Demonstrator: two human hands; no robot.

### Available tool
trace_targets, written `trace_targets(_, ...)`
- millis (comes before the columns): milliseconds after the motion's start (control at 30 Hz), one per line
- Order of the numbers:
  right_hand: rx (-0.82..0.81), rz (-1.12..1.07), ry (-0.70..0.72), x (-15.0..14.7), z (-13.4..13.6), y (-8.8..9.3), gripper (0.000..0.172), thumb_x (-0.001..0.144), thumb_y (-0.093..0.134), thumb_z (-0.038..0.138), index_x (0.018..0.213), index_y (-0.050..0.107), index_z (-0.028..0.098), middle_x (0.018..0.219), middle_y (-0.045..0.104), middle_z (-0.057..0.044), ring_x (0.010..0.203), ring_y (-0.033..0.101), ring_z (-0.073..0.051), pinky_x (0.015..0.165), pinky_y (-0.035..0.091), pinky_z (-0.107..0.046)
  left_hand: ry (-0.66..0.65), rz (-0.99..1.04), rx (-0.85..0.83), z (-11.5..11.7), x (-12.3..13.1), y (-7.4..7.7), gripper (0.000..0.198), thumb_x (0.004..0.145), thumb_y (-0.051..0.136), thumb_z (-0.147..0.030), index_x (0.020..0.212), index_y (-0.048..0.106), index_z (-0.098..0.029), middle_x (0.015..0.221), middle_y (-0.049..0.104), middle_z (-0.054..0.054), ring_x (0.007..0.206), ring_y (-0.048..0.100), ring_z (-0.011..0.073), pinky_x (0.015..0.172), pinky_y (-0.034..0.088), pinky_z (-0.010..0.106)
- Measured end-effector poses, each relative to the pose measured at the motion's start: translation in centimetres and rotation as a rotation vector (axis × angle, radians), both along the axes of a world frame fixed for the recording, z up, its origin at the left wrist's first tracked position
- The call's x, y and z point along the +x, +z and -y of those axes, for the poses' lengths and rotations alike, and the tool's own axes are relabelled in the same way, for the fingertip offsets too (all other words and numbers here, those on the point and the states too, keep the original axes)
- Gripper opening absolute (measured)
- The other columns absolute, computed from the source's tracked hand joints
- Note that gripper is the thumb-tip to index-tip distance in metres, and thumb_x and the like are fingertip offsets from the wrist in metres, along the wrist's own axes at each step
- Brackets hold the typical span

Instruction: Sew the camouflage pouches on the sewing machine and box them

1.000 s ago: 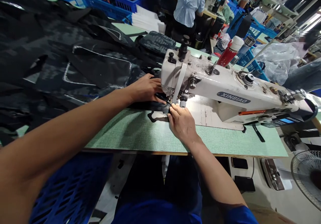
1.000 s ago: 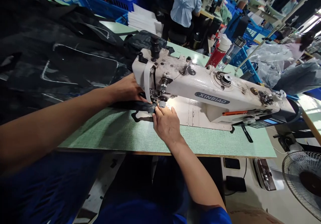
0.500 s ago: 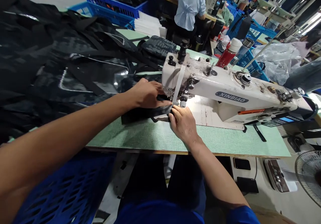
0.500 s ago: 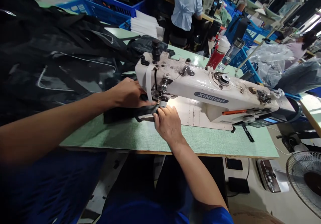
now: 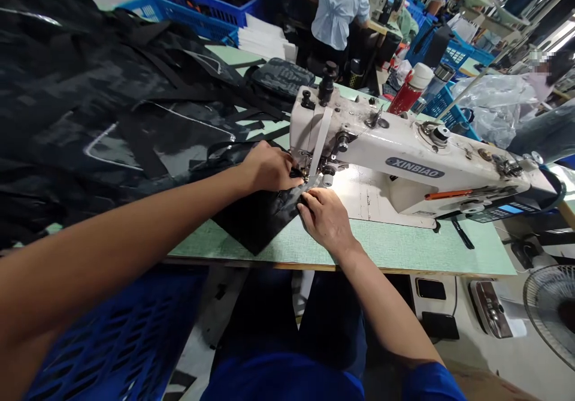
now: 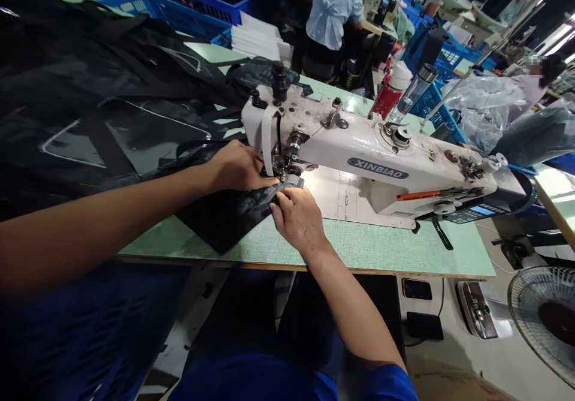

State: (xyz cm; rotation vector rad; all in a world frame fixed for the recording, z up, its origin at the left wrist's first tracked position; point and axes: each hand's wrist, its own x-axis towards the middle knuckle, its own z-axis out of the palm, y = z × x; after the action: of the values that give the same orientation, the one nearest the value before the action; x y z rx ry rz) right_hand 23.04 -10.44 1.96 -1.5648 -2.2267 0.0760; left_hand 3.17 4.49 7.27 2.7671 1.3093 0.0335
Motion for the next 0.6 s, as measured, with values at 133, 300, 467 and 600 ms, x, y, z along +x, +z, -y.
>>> trace_targets(133,-0.012,-0.012,-0.035,0.2,-0.1,-0.3,0.028,0.125,0.063,0.024,0.139,0.087,0.019,0.142,0.085,-0.016,0.134,0.078,-0.031,0.128,0.058,-0.050,0.075,0.063,-0.013,0.7,0.6,-1.6,0.049,0.106,0.067,-0.067,0.091,0.083,-0.023,0.105,0.093,0.012,0.113,0.087,0.0370,0.095,0.060,0.043)
trace_targets(300,-0.026,-0.025,-0.072,0.4,-0.3,-0.5,0.031,0.124,0.058,0.020,0.136,0.087,0.020,0.139,0.087,-0.015,0.130,0.080,-0.032,0.133,0.054,-0.054,0.065,0.206,0.051,0.5,0.0,-3.8,0.054,0.106,0.065,-0.072,0.092,0.087,-0.023,0.088,0.089,0.013,0.103,0.089,0.0385,0.092,0.065,0.043)
trace_targets(467,-0.015,-0.012,-0.120,0.6,-1.3,-0.4,0.034,0.124,0.056,0.019,0.131,0.089,0.023,0.139,0.087,-0.015,0.129,0.079,-0.033,0.124,0.059,-0.053,0.092,0.106,-0.034,0.0,0.8,-2.7,0.048,0.106,0.069,-0.062,0.096,0.089,-0.020,0.108,0.093,0.017,0.118,0.089,0.0417,0.101,0.066,0.043)
trace_targets(600,-0.002,-0.020,-0.054,0.7,0.7,0.0,0.037,0.123,0.056,0.018,0.138,0.089,0.023,0.149,0.087,-0.015,0.134,0.081,-0.033,0.129,0.059,-0.056,0.126,0.072,-0.068,1.6,1.0,-0.4,0.042,0.104,0.077,-0.060,0.109,0.089,-0.021,0.116,0.092,0.014,0.122,0.087,0.0396,0.104,0.066,0.042)
